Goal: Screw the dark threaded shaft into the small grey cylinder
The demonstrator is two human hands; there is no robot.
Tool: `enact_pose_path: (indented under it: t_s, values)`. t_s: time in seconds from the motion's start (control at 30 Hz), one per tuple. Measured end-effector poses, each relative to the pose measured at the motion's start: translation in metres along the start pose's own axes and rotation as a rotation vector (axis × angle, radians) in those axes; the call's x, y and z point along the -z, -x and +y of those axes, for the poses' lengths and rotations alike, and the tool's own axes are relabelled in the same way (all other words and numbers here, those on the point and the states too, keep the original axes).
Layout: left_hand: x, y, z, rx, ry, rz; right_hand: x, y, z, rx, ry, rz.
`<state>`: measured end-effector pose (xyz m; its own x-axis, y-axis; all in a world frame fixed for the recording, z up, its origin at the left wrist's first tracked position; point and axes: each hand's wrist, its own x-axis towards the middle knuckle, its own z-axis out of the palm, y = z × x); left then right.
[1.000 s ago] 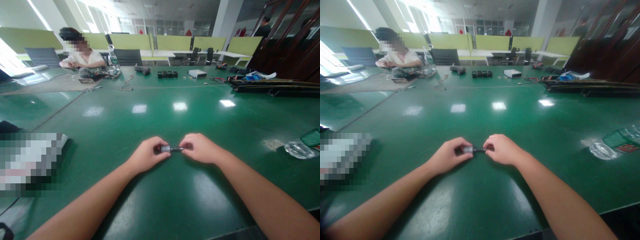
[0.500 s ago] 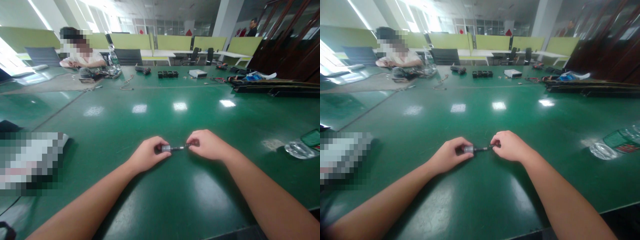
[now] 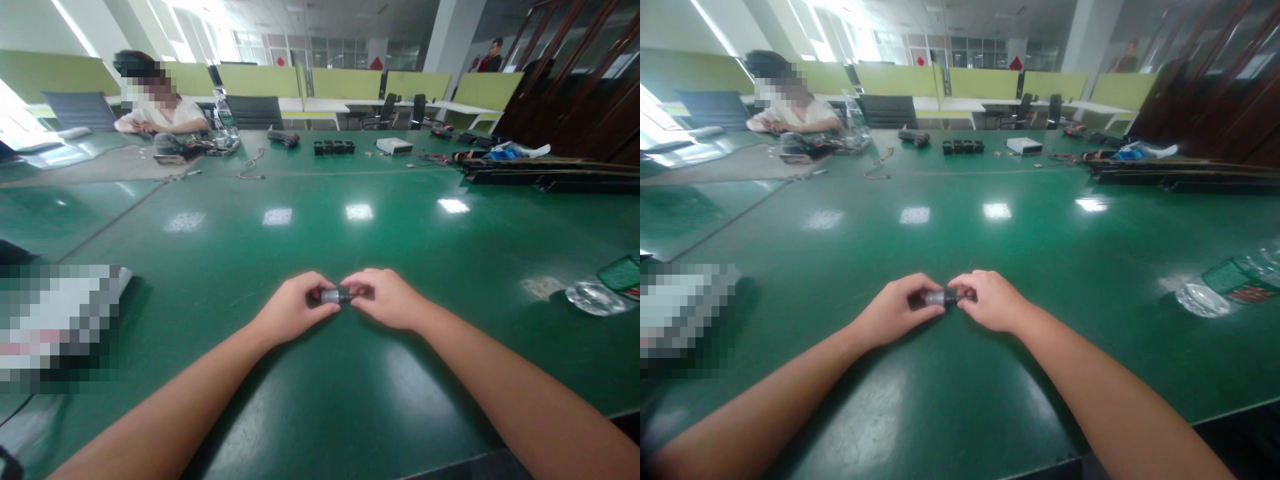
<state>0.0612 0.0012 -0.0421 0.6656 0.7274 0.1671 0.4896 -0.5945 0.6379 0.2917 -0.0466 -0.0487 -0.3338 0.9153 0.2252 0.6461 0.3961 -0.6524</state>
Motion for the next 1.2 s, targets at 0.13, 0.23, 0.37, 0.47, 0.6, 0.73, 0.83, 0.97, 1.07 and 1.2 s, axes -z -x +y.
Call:
enact_pose_path:
  t_s: [0.13,0.23,0.37,0.47,0.6,0.73,0.83,0.97,1.07,1.2]
  values:
    - [-0.0008,0.0004,-0.0014,-0.003,0.008,0.003,-0.0064,-0.0004,-0.0026,0.035,-0.014,0.023]
    - [-0.0009,0.0006,-0.0019,0.002,-0.012,-0.001,-0.0034,0.0006,-0.0031,0.049,0.056,0.03]
    - [-0.0002,-0.0001,-0.0008,0.001,-0.018,-0.001,0.0007,0.0001,-0.0033,0.054,0.098,0.026]
    - [-0.0001,-0.0005,-0.0003,0.002,-0.012,0.0,0.0003,-0.0011,-0.0048,0.029,0.102,0.023]
    - [-0.0005,-0.0008,-0.0001,0.001,-0.005,-0.002,-0.0024,-0.0029,-0.0069,0.031,0.112,0.014]
    - [-0.0006,-0.0011,0.0001,-0.005,-0.007,-0.002,-0.0043,-0.0044,-0.0065,0.046,0.119,0.007]
    - [-0.0008,-0.0008,-0.0001,-0.005,-0.007,0.001,-0.0043,-0.0046,-0.0056,0.053,0.123,0.004]
    - [-0.0007,-0.0002,-0.0011,-0.001,-0.002,0.005,-0.0023,-0.0039,-0.0062,0.054,0.123,-0.003]
    - [-0.0005,0.0,-0.0012,-0.004,-0.003,0.005,-0.0004,-0.0032,-0.0065,0.046,0.119,-0.01]
    - [-0.0004,-0.0005,-0.0002,0.0,-0.005,0.002,0.0011,-0.003,-0.0053,0.04,0.122,-0.015]
